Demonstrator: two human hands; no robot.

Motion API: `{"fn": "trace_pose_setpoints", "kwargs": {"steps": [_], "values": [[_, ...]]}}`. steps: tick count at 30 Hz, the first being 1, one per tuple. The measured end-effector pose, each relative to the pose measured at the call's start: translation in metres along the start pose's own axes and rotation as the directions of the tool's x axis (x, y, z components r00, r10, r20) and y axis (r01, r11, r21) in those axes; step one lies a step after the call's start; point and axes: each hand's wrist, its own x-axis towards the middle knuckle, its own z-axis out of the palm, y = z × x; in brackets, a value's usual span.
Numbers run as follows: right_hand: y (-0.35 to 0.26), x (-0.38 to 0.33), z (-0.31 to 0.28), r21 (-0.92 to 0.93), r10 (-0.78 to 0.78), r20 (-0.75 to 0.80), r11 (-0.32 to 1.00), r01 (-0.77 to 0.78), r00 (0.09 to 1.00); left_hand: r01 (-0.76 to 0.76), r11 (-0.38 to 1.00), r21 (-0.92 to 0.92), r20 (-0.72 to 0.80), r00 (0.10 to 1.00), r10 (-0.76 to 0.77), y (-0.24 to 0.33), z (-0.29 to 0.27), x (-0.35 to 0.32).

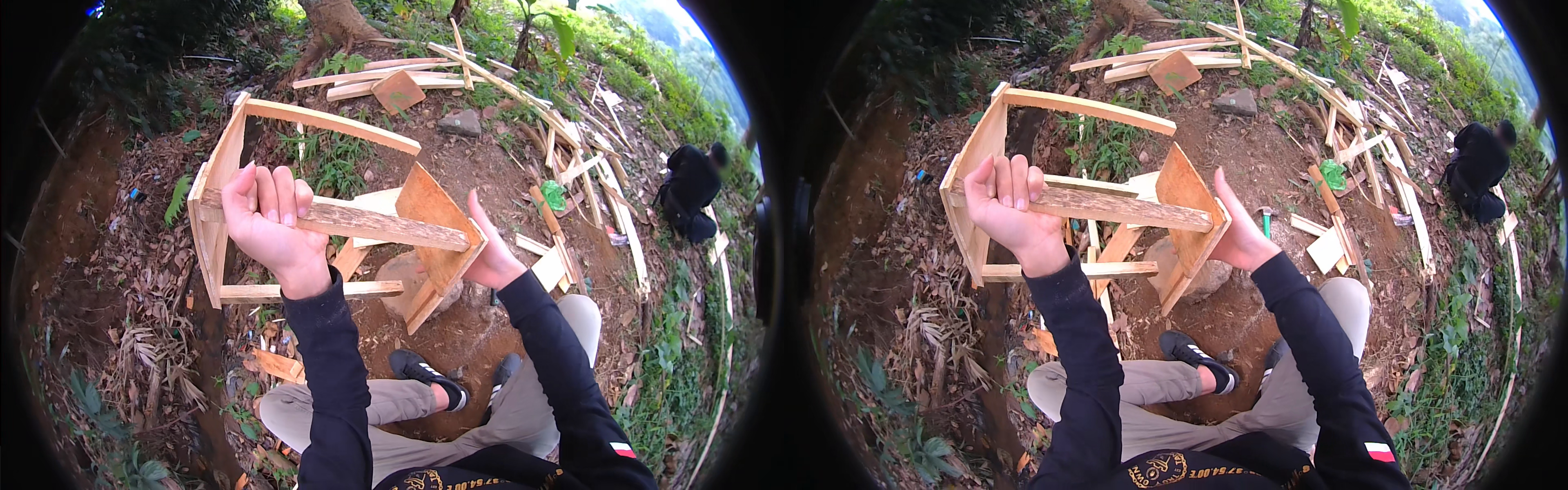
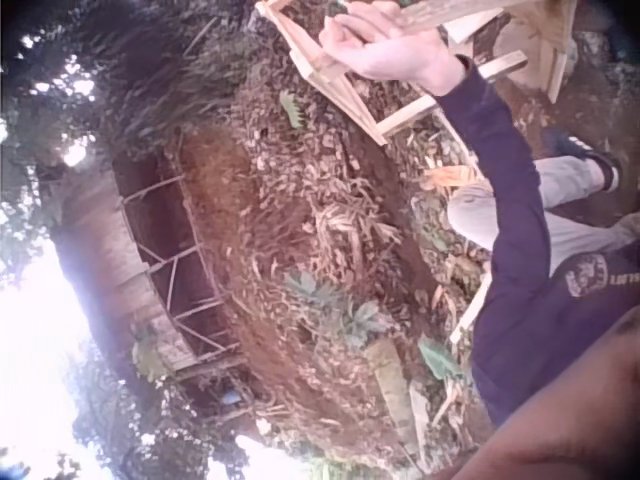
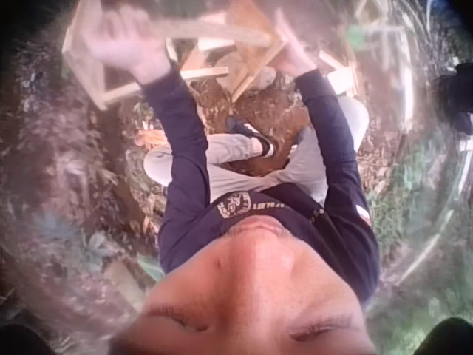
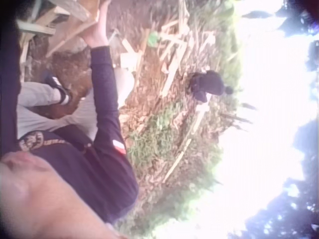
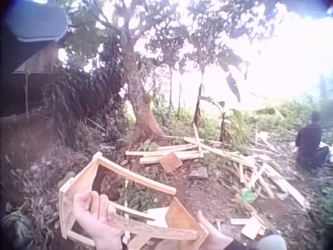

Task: The person assembles a small wooden box-like structure using planks and a hammer. They position planks, drive nails, and repeatedly adjust the frame to fit the pieces together.

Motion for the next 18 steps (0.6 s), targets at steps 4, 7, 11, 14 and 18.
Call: {"fn": "trace_pose_setpoints", "kwargs": {"steps": [4, 7, 11, 14, 18], "values": [[0.012, -0.004, -0.002, 0.134, 0.005, 0.012, 0.991, -0.007, 1.0, 0.0, 0.999, 0.051, -0.045, 0.999, 0.002, -0.005, -0.008, -0.016], [0.018, -0.005, -0.002, 0.146, -0.072, -0.054, 0.986, 0.079, 0.996, 0.002, 0.999, 0.034, -0.116, 0.993, 0.002, -0.013, -0.013, -0.024], [0.02, -0.007, -0.005, 0.131, -0.058, -0.097, 0.989, 0.07, 0.994, -0.004, 0.998, 0.066, -0.172, 0.985, 0.015, -0.013, -0.02, -0.03], [0.023, -0.005, -0.007, 0.132, -0.028, -0.083, 0.991, 0.039, 0.996, 0.001, 0.998, 0.064, -0.126, 0.992, 0.007, -0.01, -0.023, -0.03], [0.025, -0.003, -0.009, 0.161, -0.004, -0.051, 0.987, 0.012, 0.999, 0.028, 0.999, 0.044, -0.067, 0.997, -0.025, -0.008, -0.026, -0.026]]}}
